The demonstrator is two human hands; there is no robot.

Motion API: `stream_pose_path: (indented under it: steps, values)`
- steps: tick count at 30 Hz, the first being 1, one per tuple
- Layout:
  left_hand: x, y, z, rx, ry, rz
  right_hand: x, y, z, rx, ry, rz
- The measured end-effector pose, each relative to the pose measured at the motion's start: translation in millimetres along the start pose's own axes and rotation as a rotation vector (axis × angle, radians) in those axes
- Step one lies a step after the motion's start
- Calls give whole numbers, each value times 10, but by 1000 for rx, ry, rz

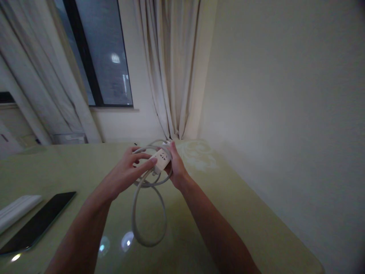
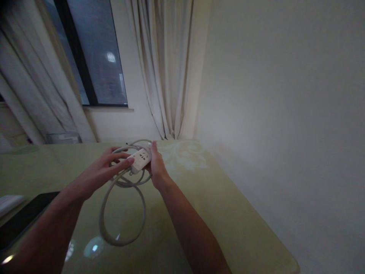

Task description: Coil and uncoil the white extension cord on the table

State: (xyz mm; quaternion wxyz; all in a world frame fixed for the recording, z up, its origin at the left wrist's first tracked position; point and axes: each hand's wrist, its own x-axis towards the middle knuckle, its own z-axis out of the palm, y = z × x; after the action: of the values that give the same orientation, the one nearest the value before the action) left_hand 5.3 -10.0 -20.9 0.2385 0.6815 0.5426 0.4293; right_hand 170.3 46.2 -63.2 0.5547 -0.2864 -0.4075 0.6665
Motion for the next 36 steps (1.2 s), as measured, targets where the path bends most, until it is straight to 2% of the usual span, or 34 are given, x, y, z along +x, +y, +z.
stream_pose_path:
  steps: [5, 8, 12, 16, 18, 19, 21, 23, 26, 28, 30, 33, 36]
  values:
    - [52, -5, 33, -67, 26, 13, -5, -54, -68, -153, -42, -162]
    - [80, -57, 19, -237, 51, -64, 32, -86, -158, -246, -20, -202]
    - [88, -129, 14, -476, 27, -234, 124, -76, -280, -333, 132, -298]
    - [92, -154, 85, -513, 1, -200, 107, -121, -278, -489, 334, -544]
    - [99, -141, 127, -536, 13, -185, 26, -181, -212, -518, 321, -596]
    - [101, -129, 144, -555, 26, -179, -26, -208, -167, -522, 252, -558]
    - [97, -97, 168, -565, 56, -149, -127, -241, -65, -486, 52, -385]
    - [83, -59, 183, -538, 83, -95, -200, -237, 35, -372, -89, -219]
    - [63, -21, 202, -511, 120, -44, -232, -213, 137, -164, -115, -126]
    - [73, -41, 211, -518, 175, -66, -224, -247, 148, -73, -59, -148]
    - [111, -114, 204, -521, 279, -98, -222, -355, 98, -1, 25, -228]
    - [193, -282, 135, -570, 485, -102, -258, -640, -90, 56, 171, -395]
    - [237, -408, -28, -622, 686, -65, -322, -946, -329, 23, 296, -557]
